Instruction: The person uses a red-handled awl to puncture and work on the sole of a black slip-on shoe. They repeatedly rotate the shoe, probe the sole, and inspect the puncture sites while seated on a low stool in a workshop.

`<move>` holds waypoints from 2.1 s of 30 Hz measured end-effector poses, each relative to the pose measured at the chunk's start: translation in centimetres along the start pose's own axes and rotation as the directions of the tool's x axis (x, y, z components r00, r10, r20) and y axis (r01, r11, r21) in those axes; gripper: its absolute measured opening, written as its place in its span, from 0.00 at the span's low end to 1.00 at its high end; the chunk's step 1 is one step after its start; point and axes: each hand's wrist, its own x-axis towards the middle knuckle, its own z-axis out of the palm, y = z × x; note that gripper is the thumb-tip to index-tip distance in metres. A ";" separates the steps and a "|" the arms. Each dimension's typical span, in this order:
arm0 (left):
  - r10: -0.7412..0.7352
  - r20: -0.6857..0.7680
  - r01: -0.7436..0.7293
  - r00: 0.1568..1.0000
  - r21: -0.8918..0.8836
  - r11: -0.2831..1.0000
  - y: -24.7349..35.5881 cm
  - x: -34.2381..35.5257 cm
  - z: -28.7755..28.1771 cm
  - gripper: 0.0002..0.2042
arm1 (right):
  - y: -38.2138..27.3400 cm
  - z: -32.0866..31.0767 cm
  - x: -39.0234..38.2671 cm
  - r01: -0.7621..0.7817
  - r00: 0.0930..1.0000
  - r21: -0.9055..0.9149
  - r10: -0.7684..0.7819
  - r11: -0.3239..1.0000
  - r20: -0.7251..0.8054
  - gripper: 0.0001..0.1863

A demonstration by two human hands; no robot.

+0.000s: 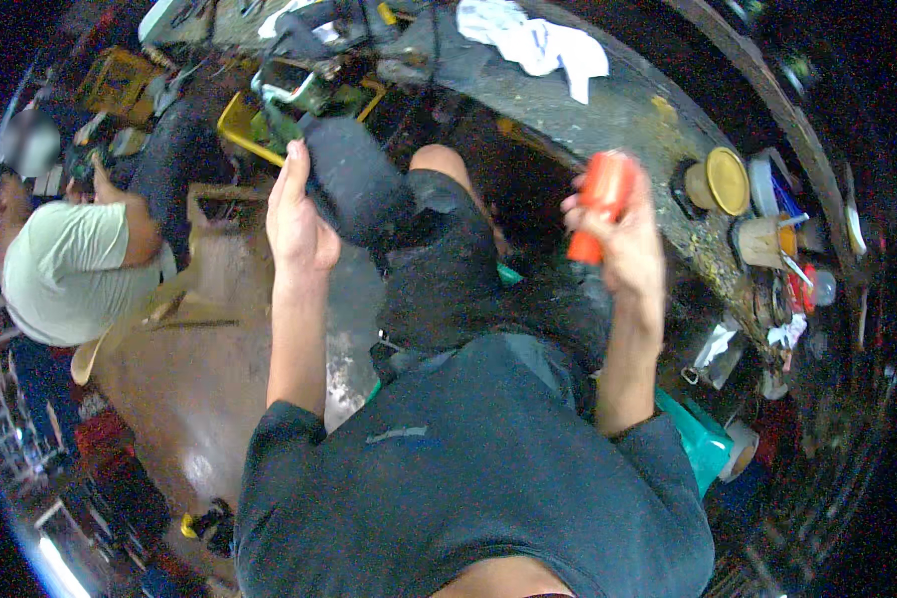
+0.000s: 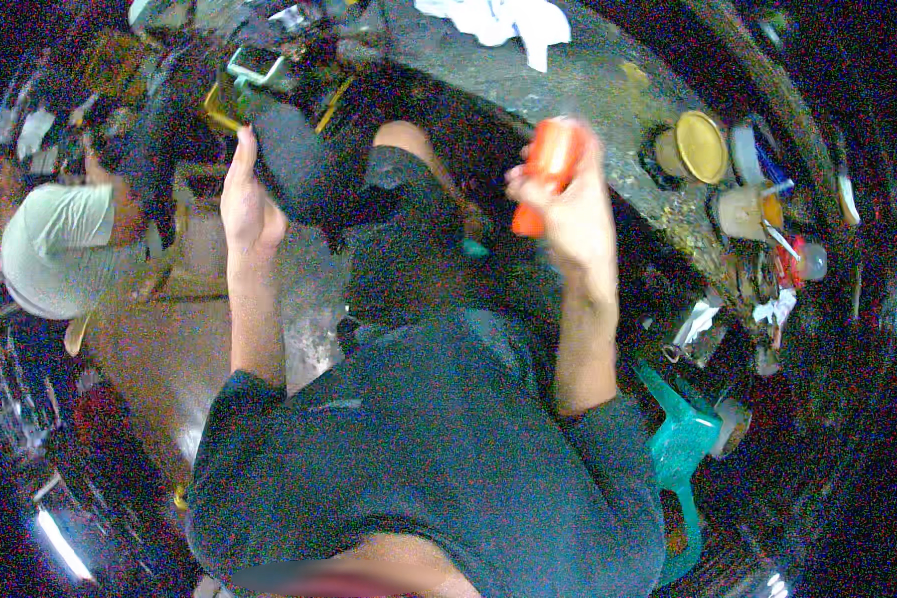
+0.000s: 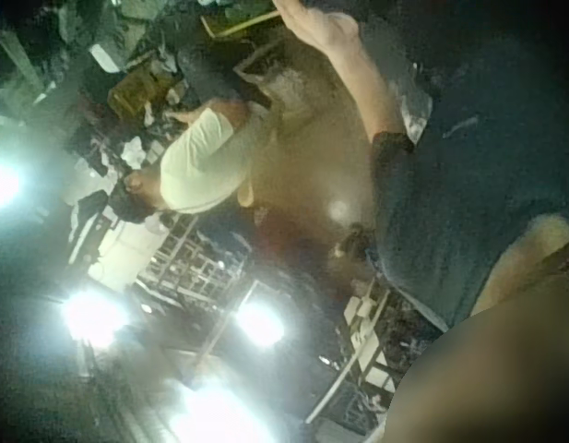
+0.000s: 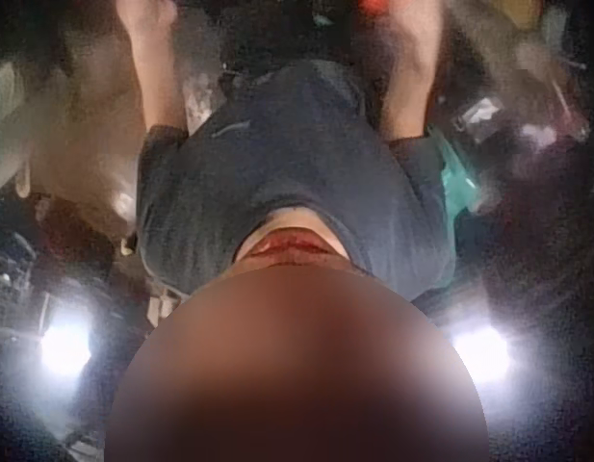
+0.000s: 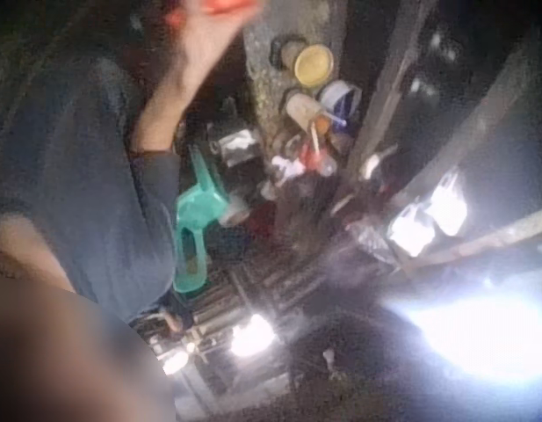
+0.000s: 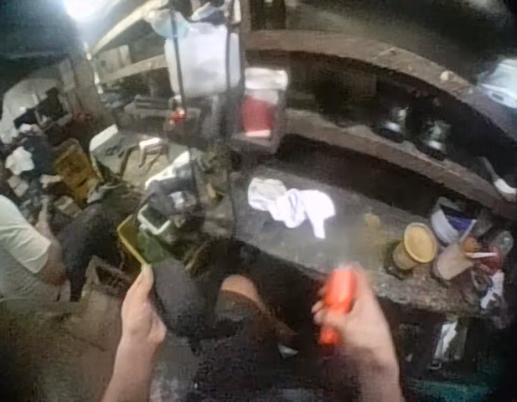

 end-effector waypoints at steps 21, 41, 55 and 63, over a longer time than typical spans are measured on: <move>0.102 -0.032 -0.088 0.994 0.296 0.951 -2.0 0.4 8.6 0.22 | 0.7 8.4 2.1 0.028 0.836 -0.154 0.061 0.988 0.545 0.25; 0.296 -0.081 -0.033 0.952 0.933 0.359 -6.8 3.1 -1.0 0.25 | 4.4 8.2 -0.3 -0.140 0.865 0.052 0.097 0.989 0.492 0.20; 0.092 0.424 -0.420 0.901 0.801 0.427 -5.1 -1.4 1.1 0.35 | 6.2 7.7 1.7 -0.162 0.870 0.087 0.101 0.983 0.483 0.36; 0.240 0.753 -0.782 0.613 0.532 0.325 -10.5 -1.7 13.5 0.44 | 3.3 9.2 -1.2 -0.116 0.961 0.338 0.019 0.934 0.277 0.39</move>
